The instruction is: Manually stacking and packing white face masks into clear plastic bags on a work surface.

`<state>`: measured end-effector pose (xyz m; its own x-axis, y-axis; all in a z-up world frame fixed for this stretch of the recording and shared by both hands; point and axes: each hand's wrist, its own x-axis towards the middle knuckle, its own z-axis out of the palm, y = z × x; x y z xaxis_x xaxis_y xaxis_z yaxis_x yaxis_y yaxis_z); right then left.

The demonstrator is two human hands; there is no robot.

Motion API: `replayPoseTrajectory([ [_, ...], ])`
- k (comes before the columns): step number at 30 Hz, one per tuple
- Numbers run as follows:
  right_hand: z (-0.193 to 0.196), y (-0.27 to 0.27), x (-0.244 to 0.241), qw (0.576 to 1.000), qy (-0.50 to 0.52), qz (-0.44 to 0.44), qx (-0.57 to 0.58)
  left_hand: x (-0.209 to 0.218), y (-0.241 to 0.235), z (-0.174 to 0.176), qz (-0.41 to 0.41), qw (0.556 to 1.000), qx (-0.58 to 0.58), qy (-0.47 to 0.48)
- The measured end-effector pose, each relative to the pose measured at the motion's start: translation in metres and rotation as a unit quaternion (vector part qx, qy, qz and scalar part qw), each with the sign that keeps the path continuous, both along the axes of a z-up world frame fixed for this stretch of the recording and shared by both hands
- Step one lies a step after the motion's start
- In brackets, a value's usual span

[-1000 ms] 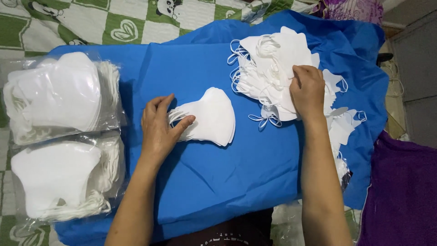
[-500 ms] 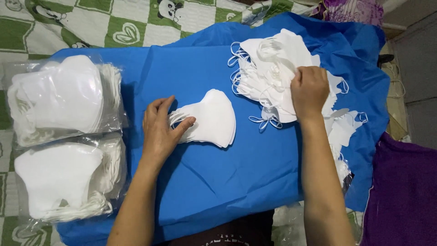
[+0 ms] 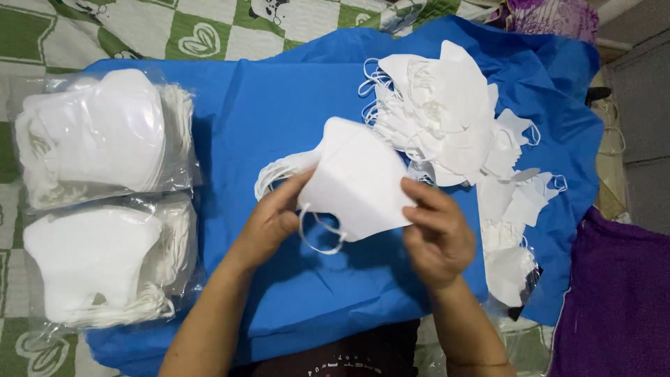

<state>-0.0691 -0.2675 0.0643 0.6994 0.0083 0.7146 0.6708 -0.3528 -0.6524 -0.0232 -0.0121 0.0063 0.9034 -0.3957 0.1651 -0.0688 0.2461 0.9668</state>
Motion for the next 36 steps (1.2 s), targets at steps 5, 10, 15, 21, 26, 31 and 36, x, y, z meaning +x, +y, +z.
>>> replayPoseTrajectory([
  [5,-0.020,0.006,-0.011,0.997,0.062,0.035,0.026,-0.007,0.003,-0.001,0.023,0.996,0.089,-0.009],
  [10,-0.041,0.017,0.003,0.924,0.279,0.080,0.248,-0.004,0.007,0.034,-0.122,0.975,0.154,0.106],
  [15,-0.049,0.020,0.018,0.964,0.258,-0.013,0.055,0.002,0.012,0.032,0.112,0.966,0.224,0.065],
  [21,-0.057,0.028,0.044,0.969,0.245,-0.024,0.014,0.008,0.027,0.031,0.252,0.928,0.274,-0.020],
  [26,-0.092,0.021,0.051,0.964,0.248,-0.060,-0.070,0.012,0.028,0.022,0.258,0.900,0.340,-0.094],
  [31,-0.105,0.021,0.050,0.960,0.234,-0.088,-0.128,0.012,0.026,0.014,0.253,0.877,0.388,-0.125],
  [36,-0.110,0.019,0.052,0.962,0.213,-0.082,-0.152,0.020,0.023,0.008,0.224,0.863,0.382,-0.242],
])
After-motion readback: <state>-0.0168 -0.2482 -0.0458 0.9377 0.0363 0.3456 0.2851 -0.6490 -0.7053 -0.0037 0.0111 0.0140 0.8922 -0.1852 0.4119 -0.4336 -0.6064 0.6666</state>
